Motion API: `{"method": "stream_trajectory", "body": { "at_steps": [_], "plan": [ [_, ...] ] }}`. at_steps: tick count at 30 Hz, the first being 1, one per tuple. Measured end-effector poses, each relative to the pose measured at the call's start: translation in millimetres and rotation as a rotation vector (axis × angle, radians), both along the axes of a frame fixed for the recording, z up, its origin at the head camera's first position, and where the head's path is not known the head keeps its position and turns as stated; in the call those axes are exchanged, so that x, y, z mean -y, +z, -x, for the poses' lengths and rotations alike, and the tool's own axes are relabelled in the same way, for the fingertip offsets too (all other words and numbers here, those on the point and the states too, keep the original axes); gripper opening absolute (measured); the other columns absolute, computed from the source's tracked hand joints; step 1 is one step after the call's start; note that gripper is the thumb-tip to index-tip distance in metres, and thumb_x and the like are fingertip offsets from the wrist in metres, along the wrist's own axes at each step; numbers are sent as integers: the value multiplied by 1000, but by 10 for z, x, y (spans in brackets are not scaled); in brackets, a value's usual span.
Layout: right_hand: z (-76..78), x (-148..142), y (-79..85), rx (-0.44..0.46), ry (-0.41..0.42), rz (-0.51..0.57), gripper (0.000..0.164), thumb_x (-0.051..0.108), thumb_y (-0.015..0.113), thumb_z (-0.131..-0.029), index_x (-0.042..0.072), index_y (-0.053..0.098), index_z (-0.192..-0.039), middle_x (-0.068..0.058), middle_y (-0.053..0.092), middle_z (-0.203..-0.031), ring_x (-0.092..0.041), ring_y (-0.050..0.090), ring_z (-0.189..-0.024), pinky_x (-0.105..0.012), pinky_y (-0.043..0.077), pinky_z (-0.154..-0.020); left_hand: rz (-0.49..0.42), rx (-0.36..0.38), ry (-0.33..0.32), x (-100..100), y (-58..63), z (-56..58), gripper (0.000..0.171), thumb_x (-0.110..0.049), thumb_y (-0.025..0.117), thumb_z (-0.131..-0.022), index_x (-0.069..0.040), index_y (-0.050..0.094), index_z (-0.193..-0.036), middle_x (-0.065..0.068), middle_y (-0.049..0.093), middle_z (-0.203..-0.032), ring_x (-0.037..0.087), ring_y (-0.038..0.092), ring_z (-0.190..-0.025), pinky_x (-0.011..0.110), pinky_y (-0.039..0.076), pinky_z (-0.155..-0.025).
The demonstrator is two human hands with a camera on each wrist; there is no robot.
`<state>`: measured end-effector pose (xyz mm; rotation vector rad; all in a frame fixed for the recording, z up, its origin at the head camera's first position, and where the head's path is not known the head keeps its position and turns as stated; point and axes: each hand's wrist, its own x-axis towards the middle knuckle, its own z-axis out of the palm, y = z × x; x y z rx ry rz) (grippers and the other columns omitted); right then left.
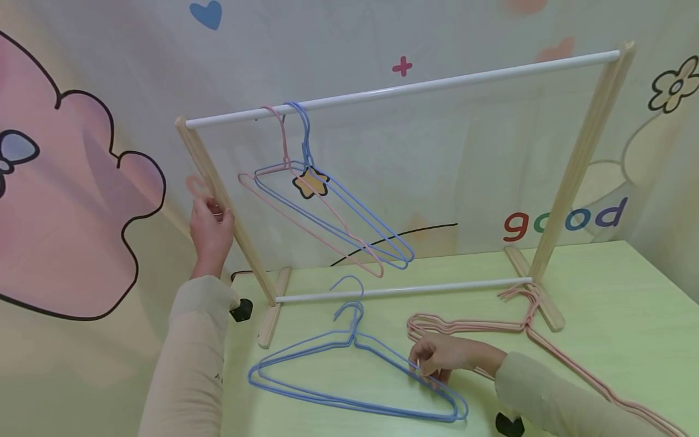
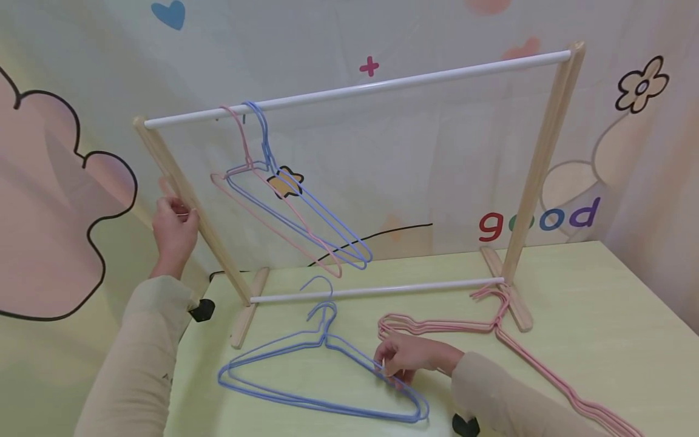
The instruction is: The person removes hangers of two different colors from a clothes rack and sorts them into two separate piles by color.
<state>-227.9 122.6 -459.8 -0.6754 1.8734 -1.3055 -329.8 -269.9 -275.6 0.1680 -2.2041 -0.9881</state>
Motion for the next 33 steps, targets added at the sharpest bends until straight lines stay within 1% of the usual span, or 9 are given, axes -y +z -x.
{"method": "stream_trajectory", "body": {
  "at_steps": [3, 9, 14, 16, 19, 22, 27, 30, 33],
  "plan": [
    [-27, 7, -2, -66, -29, -41, 17, -4, 47, -74, -9, 55, -88, -3, 53, -55, -9, 49, -44, -22, 40, -41, -2, -1, 2, -5, 2, -2, 24, -12, 49, -85, 2, 41, -103, 19, 51, -102, 28, 58, -96, 37, 47, -82],
    [-55, 57, 3, -251, -59, -160, 16, -6, 48, -71, -3, 59, -81, -2, 51, -51, -9, 45, -38, -24, 42, -37, -3, -10, 6, 4, -1, 1, 24, -12, 49, -85, 2, 42, -103, 20, 51, -101, 29, 58, -96, 38, 47, -82],
    [-47, 109, -44, -451, -18, -252, 18, -6, 49, -71, 2, 62, -80, -3, 51, -45, -5, 43, -33, -20, 41, -35, 2, 1, 12, -2, -5, 1, 25, -13, 49, -85, 2, 42, -103, 20, 51, -101, 28, 57, -96, 38, 47, -81],
    [-51, 125, -58, -493, -7, -273, 16, -4, 50, -73, 4, 63, -80, -2, 51, -44, -5, 44, -32, -19, 40, -35, 5, 8, 15, -6, -4, -3, 25, -13, 49, -85, 2, 42, -104, 19, 51, -101, 28, 57, -96, 38, 47, -81],
    [-57, 142, -59, -526, 5, -288, 10, 0, 55, -75, 4, 63, -81, 0, 53, -47, -3, 43, -34, -18, 40, -36, 3, 6, 16, -7, 0, -5, 25, -14, 49, -85, 1, 42, -104, 19, 51, -102, 28, 57, -96, 38, 47, -81],
    [-37, 151, -34, -617, 30, -293, 12, 4, 59, -75, 4, 64, -86, 4, 55, -56, 2, 43, -43, -16, 41, -45, 5, 8, 17, -5, 0, -5, 26, -14, 49, -85, 1, 42, -104, 19, 51, -102, 28, 57, -96, 38, 47, -82],
    [52, 143, 134, -820, 18, -271, 17, 9, 59, -77, 6, 63, -93, 6, 56, -67, 3, 45, -61, -16, 40, -59, 3, 12, 15, 5, -2, 3, 26, -14, 48, -85, 1, 41, -105, 19, 51, -102, 28, 57, -96, 37, 47, -81],
    [83, 138, 306, -805, -20, -223, 14, 9, 59, -80, 7, 63, -93, 6, 54, -69, 1, 43, -60, -17, 40, -59, 0, 14, 11, 9, -3, 8, 26, -14, 48, -85, 1, 41, -105, 19, 51, -103, 27, 57, -96, 37, 47, -82],
    [88, 146, 510, -779, -45, -147, 14, 6, 56, -82, 6, 62, -94, 5, 54, -68, 2, 41, -56, -17, 40, -56, 2, 14, 7, 5, -1, 7, 26, -15, 49, -86, 1, 41, -105, 19, 51, -103, 27, 57, -97, 37, 48, -81]
  ]
}}
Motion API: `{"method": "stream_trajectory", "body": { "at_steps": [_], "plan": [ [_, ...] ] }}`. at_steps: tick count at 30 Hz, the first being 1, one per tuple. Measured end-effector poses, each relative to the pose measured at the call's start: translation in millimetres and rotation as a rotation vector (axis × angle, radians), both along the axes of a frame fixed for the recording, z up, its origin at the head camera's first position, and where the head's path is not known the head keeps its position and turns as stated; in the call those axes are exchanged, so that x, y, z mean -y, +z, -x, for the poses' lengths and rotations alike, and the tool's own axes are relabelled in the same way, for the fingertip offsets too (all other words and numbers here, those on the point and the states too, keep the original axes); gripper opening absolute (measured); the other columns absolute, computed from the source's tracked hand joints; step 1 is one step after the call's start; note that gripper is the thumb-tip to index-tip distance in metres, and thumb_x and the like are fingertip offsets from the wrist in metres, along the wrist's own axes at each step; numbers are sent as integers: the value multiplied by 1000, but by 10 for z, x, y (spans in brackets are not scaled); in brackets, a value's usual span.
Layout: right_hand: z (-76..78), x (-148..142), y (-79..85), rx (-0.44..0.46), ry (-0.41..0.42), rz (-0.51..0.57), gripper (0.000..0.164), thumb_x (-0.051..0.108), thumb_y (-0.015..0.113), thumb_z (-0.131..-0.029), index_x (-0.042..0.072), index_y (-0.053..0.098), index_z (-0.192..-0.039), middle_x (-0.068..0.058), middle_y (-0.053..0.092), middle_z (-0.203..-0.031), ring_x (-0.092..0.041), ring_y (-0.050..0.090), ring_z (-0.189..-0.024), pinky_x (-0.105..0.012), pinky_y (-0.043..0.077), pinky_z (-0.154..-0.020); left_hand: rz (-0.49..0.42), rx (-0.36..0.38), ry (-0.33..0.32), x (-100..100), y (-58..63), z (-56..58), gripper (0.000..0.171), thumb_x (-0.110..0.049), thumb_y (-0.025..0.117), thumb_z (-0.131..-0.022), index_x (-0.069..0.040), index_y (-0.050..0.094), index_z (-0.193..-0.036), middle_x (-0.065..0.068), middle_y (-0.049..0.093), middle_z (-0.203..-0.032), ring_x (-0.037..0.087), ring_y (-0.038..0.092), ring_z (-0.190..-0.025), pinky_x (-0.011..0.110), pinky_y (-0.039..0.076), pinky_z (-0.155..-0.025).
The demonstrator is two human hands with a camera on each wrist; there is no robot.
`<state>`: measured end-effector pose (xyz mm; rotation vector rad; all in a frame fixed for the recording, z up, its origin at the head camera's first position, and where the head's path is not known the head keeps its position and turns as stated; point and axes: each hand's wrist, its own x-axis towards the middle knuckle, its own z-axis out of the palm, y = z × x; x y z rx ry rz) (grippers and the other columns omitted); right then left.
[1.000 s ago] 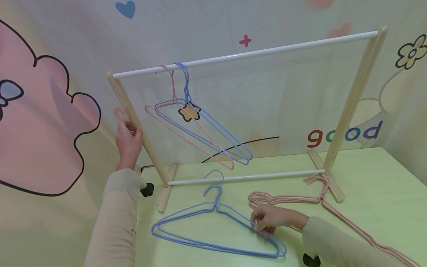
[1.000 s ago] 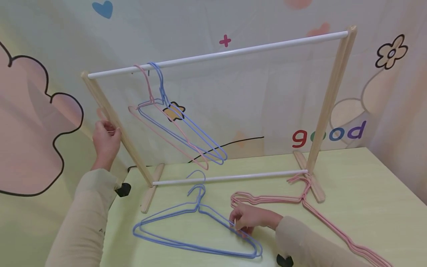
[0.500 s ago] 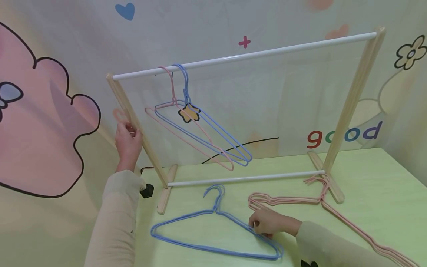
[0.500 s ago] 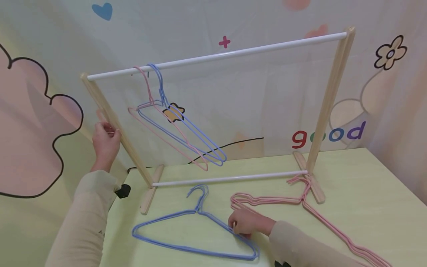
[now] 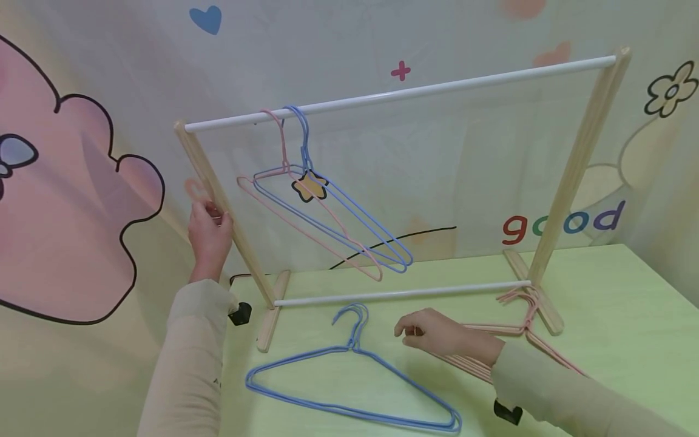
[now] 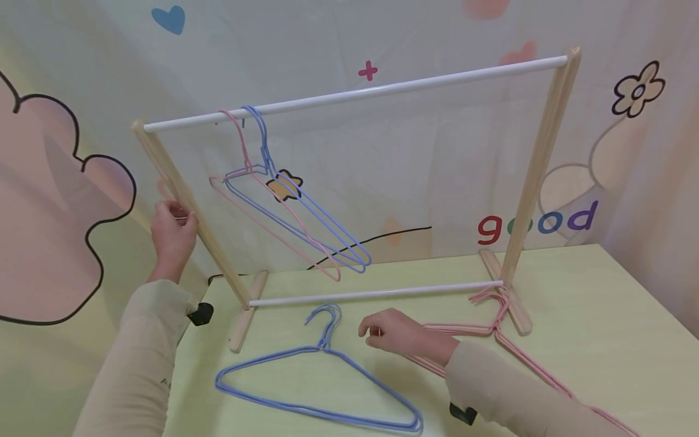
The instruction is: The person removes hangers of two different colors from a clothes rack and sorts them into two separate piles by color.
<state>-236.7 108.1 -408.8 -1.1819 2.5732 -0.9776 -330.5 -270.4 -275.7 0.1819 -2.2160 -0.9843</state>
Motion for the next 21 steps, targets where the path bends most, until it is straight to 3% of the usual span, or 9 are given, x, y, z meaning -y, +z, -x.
{"method": "stream_trajectory", "body": {
  "at_steps": [8, 15, 21],
  "plan": [
    [-23, 67, 499, -142, 34, 75, 13, 3, 54, -82, 5, 62, -93, 3, 55, -66, 3, 40, -54, -16, 40, -51, 5, -24, -2, -9, 5, -8, 25, -13, 49, -85, 2, 42, -103, 20, 51, -101, 29, 58, -95, 39, 48, -81],
    [-56, 93, 812, -249, 34, 112, 14, 1, 54, -81, 6, 63, -91, 4, 56, -68, 3, 39, -55, -16, 40, -50, 5, -14, -3, -4, -9, -12, 24, -14, 49, -85, 1, 41, -103, 19, 50, -100, 29, 57, -95, 39, 48, -80],
    [-87, 132, 1094, -348, 31, 232, 14, -1, 55, -81, 5, 62, -90, 3, 53, -65, 1, 40, -54, -17, 38, -48, 1, -7, -7, -4, -9, -3, 25, -14, 48, -86, 1, 41, -104, 20, 51, -101, 29, 57, -95, 38, 48, -80]
  ]
}}
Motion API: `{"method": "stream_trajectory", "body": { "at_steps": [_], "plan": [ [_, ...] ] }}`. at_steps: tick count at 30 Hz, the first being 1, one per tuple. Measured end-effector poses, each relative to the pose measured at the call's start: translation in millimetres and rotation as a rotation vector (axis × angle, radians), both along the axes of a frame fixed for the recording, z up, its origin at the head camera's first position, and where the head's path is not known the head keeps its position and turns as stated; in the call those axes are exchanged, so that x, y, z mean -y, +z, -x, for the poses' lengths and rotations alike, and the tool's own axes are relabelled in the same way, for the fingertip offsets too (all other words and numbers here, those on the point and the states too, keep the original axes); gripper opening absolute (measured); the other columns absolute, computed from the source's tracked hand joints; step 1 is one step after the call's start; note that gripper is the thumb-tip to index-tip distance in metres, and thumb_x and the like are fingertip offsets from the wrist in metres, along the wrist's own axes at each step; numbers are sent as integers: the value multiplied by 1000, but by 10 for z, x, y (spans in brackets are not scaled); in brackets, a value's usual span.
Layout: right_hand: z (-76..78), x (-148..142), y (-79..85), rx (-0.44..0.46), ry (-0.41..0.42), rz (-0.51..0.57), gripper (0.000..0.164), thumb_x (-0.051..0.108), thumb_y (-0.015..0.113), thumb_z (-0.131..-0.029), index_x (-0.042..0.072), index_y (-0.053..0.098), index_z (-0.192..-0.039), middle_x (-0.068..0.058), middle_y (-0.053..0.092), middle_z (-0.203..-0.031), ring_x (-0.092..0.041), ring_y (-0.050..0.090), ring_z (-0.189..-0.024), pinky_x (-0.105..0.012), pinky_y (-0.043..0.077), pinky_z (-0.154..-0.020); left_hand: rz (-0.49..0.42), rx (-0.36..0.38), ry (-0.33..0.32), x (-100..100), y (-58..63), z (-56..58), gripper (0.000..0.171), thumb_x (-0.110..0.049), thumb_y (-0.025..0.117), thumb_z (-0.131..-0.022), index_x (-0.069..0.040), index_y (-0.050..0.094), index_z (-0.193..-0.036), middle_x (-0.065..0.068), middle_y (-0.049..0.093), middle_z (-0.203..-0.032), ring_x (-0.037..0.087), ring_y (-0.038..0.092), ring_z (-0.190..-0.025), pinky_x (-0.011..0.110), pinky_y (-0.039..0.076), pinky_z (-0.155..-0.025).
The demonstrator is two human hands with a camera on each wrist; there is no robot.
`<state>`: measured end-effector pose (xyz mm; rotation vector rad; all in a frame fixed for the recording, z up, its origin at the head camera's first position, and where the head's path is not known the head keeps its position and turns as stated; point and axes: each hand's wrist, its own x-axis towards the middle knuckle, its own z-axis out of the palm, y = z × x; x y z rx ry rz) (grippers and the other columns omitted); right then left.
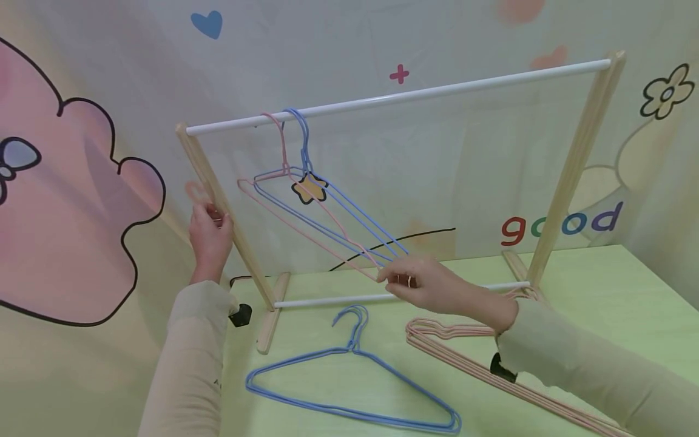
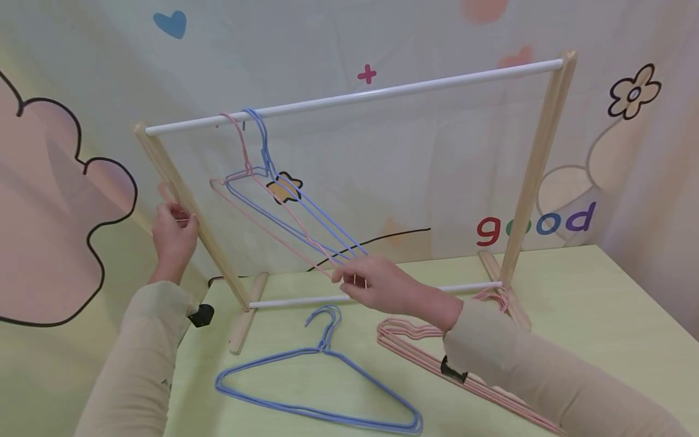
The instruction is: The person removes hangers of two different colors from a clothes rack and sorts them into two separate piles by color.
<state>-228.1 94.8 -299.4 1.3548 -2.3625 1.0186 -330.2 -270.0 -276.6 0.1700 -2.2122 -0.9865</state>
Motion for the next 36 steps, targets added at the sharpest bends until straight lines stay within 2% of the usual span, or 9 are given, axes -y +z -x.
{"method": "stream_trajectory", "body": {
  "at_steps": [4, 8, 12, 18, 24, 29, 33, 36],
  "plan": [
    [33, 30, 184, -8, -39, 96, 14, -3, 55, -80, 3, 62, -90, 0, 54, -66, -3, 43, -56, -18, 39, -49, -3, 12, -2, 1, 3, 4, 25, -13, 48, -86, 1, 41, -105, 20, 51, -103, 29, 57, -96, 39, 48, -80],
    [108, 48, 294, -26, -105, 137, 13, -3, 56, -79, 1, 64, -89, -4, 58, -67, -7, 47, -57, -20, 42, -50, -10, 23, -8, 2, -2, 6, 25, -14, 48, -86, 1, 40, -106, 19, 50, -104, 28, 56, -97, 39, 48, -81],
    [172, 71, 369, 35, -197, 138, 14, 2, 55, -81, 2, 64, -91, -7, 61, -74, -10, 51, -61, -20, 43, -53, -9, 31, -13, 5, 0, 8, 26, -14, 48, -87, 0, 40, -106, 19, 50, -104, 28, 56, -98, 38, 48, -82],
    [323, 147, 524, 143, -321, 99, 20, 9, 55, -83, 4, 61, -102, -10, 61, -90, -18, 56, -74, -27, 44, -62, -3, 30, -14, 0, 11, -2, 26, -14, 49, -86, 1, 40, -106, 20, 50, -104, 29, 56, -98, 39, 47, -81],
    [479, 226, 588, 318, -327, 33, 28, 13, 56, -84, 1, 57, -109, -13, 60, -90, -23, 58, -76, -28, 46, -66, 2, -11, -8, -6, 8, -7, 26, -12, 50, -85, 2, 42, -105, 20, 51, -102, 29, 57, -96, 39, 47, -80],
    [548, 274, 578, 425, -338, 29, 27, 12, 55, -84, -1, 56, -108, -10, 58, -81, -17, 51, -63, -24, 42, -59, 4, -60, -11, -5, 2, -4, 25, -11, 51, -83, 3, 44, -103, 20, 53, -100, 30, 59, -93, 38, 47, -81],
    [580, 312, 591, 494, -366, 44, 26, 15, 54, -85, 2, 57, -108, -5, 54, -77, -12, 41, -55, -23, 36, -52, 7, -58, -8, 6, -7, 4, 25, -11, 50, -83, 3, 43, -102, 20, 53, -99, 30, 59, -92, 39, 48, -80],
    [606, 339, 621, 526, -369, 64, 26, 15, 52, -86, 3, 58, -108, -3, 54, -77, -12, 40, -52, -23, 36, -50, 2, -49, -7, 16, -11, 6, 24, -12, 50, -84, 2, 43, -102, 20, 52, -99, 30, 59, -92, 39, 48, -79]
  ]
}}
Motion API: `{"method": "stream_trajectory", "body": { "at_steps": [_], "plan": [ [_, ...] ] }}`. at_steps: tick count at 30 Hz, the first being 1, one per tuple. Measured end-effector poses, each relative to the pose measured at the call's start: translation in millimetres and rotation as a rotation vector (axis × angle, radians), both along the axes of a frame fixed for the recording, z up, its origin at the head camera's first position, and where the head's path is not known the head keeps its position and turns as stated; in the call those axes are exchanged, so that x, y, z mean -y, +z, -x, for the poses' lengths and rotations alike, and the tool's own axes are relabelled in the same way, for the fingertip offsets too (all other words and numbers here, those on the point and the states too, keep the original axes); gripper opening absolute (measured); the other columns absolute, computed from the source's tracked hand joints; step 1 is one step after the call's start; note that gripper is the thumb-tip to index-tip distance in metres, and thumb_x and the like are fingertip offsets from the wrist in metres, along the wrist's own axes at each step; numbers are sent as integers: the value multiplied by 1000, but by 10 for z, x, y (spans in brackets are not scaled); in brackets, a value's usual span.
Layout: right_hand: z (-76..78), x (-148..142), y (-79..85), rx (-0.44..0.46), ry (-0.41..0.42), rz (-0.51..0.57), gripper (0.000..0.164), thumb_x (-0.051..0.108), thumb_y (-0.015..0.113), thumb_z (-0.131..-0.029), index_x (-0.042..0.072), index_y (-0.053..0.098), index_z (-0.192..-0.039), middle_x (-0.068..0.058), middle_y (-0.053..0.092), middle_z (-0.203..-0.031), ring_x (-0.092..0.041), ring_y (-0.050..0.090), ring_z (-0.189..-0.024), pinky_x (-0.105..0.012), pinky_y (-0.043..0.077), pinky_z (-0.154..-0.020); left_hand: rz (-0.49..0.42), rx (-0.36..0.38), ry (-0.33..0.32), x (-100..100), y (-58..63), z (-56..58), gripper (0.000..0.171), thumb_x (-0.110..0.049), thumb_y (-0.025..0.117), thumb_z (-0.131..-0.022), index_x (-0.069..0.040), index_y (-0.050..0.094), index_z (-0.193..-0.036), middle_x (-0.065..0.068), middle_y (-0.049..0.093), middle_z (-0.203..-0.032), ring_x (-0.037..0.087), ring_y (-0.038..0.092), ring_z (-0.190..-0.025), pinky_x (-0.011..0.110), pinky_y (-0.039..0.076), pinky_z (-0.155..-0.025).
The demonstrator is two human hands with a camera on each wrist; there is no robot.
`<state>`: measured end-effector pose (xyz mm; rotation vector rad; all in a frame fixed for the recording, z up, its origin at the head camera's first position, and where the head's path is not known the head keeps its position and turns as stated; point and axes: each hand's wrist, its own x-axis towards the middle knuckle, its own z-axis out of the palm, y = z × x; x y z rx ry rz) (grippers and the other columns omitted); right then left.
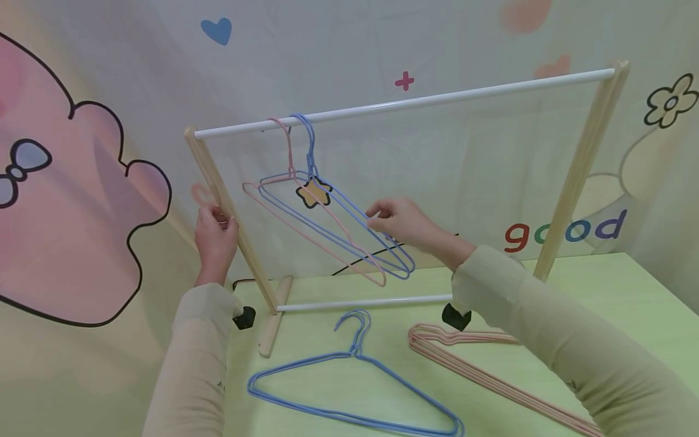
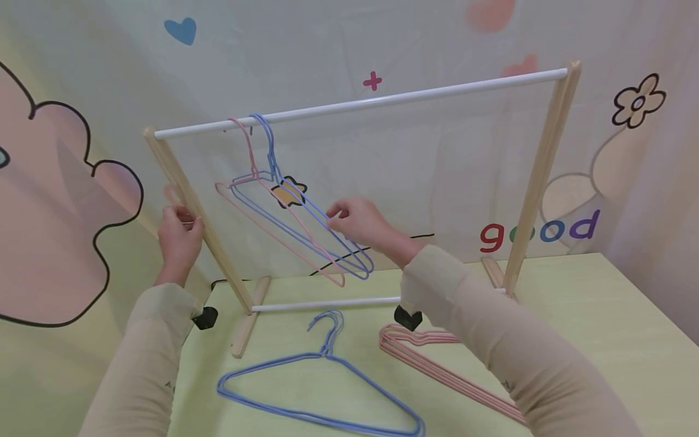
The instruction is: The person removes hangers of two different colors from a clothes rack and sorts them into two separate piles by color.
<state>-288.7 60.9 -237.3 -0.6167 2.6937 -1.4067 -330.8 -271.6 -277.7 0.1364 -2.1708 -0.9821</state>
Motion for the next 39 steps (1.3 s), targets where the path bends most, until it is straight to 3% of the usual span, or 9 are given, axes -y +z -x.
{"method": "stream_trajectory", "body": {
  "at_steps": [7, 11, 16, 30, 39],
  "plan": [
    [33, 23, 73, 27, -12, 16, 20, 10, 48, -88, 0, 57, -103, -6, 56, -88, -17, 47, -64, -22, 39, -56, -2, 0, 1, -25, 9, -4, 24, -12, 50, -84, 2, 43, -102, 20, 52, -99, 30, 59, -92, 39, 47, -80],
    [25, 1, 105, 12, -79, 41, 18, 9, 43, -91, 0, 55, -101, -7, 53, -91, -16, 46, -66, -22, 40, -58, 3, -2, -3, -40, 11, -4, 24, -12, 50, -84, 2, 43, -102, 20, 52, -99, 30, 59, -92, 39, 47, -80],
    [6, -97, 159, -54, -179, 131, 17, 8, 42, -91, -1, 54, -99, -5, 51, -86, -13, 43, -61, -19, 37, -50, 7, -5, -6, -46, 3, 5, 24, -12, 50, -84, 2, 43, -101, 20, 52, -99, 30, 59, -92, 38, 47, -81],
    [-115, -628, 278, -95, -245, 182, 16, 5, 43, -88, -3, 54, -96, 2, 51, -73, -8, 44, -56, -19, 37, -47, -7, 48, 9, -22, -5, -12, 26, -13, 50, -84, 1, 42, -105, 19, 52, -102, 28, 58, -95, 39, 48, -79],
    [-243, -1075, 297, -94, -244, 228, 16, 8, 46, -89, -3, 53, -98, 11, 57, -65, -7, 44, -52, -19, 37, -47, -1, 19, 16, -14, -1, 0, 26, -13, 50, -84, 2, 42, -104, 20, 52, -100, 30, 59, -93, 39, 47, -80]
  ]
}}
